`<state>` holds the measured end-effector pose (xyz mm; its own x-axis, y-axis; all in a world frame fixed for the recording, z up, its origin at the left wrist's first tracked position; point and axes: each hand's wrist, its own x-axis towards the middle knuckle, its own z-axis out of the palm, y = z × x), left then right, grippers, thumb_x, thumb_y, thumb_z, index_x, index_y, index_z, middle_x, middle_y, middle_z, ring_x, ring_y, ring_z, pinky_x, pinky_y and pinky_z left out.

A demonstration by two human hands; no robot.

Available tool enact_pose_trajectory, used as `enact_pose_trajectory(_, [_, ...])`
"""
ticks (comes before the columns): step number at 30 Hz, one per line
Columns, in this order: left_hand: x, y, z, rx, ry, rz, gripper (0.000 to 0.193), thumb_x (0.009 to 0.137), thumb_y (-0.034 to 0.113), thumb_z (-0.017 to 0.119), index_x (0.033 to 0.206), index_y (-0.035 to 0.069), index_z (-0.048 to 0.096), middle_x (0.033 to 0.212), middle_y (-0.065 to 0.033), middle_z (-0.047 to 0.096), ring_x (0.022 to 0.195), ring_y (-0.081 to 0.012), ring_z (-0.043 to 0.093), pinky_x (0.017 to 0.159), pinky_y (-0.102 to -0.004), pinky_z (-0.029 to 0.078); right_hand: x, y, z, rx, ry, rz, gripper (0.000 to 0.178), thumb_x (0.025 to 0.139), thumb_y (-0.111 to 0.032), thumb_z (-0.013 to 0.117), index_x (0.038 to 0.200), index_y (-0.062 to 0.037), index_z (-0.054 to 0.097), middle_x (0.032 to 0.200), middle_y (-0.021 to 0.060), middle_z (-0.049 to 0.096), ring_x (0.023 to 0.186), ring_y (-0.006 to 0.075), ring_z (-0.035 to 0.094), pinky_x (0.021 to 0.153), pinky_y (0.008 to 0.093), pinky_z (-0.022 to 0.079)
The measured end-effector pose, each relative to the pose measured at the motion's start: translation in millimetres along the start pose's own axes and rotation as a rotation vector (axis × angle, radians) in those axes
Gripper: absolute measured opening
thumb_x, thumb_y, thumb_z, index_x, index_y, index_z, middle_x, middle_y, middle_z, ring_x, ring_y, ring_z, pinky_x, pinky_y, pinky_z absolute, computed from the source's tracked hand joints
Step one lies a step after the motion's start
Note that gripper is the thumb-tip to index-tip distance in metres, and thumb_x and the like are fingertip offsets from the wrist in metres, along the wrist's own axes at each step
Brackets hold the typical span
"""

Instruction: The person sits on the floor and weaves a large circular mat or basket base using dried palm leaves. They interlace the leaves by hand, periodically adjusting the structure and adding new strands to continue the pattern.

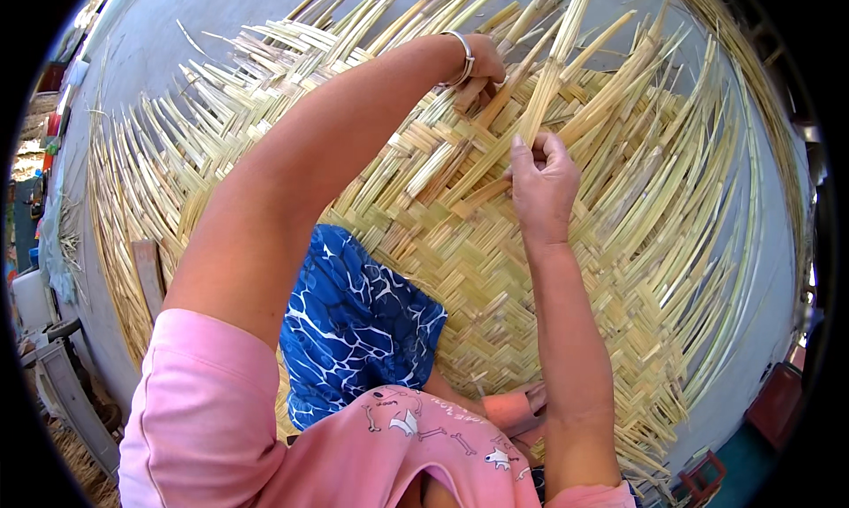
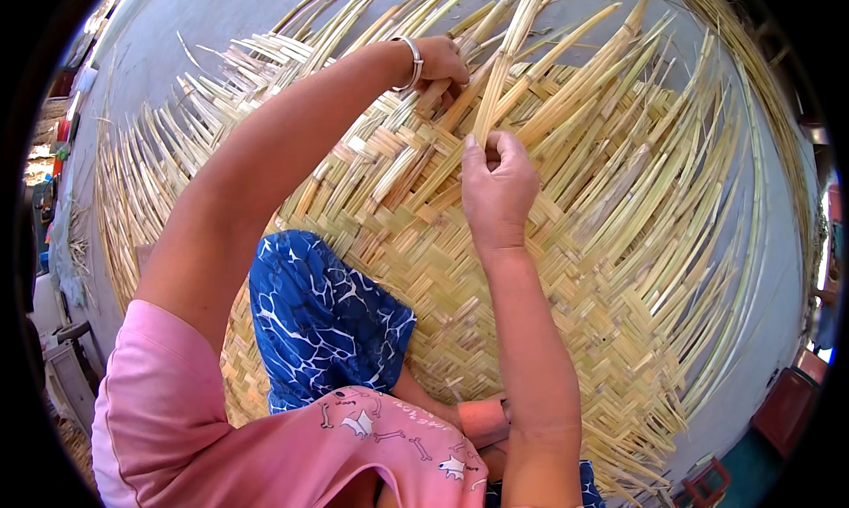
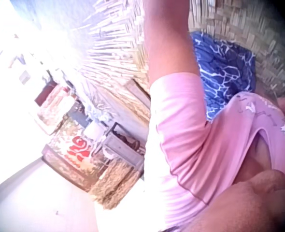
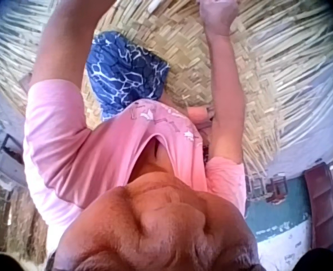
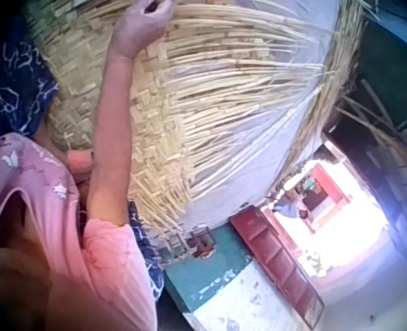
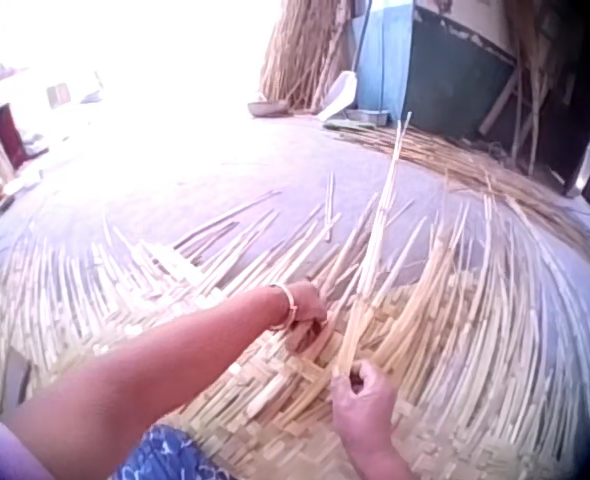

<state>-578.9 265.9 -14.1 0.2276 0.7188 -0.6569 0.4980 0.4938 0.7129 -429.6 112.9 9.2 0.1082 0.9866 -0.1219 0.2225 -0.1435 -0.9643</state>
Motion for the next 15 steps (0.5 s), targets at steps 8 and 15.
enact_pose_trajectory(8, [4, -15, -3, -0.247, -0.165, 0.034, 0.035, 0.088, 0.034, 0.060, 0.098, 0.000, 0.064, 0.090, -0.0097, 0.068, 0.073, -0.0192, 0.067, 0.064, -0.0362, 0.056, -1, 3, 1, 0.030, -0.004, 0.006, 0.015, 0.087, -0.011, 0.062, 0.081, 0.0019, 0.058, 0.067, 0.0029, 0.059, 0.054, 0.0064, 0.054, 0.051, 0.0233, 0.046])
enact_pose_trajectory(15, [-2, -12, -4, -0.052, -0.129, 0.080, 0.040, 0.075, 0.016, 0.074, 0.102, -0.003, 0.052, 0.087, -0.0158, 0.065, 0.077, -0.0246, 0.068, 0.065, -0.0353, 0.058, 1, 5, 2, 0.025, 0.011, 0.017, 0.015, 0.087, -0.011, 0.062, 0.081, 0.0015, 0.058, 0.066, 0.0025, 0.059, 0.053, 0.0061, 0.054, 0.051, 0.0229, 0.046])
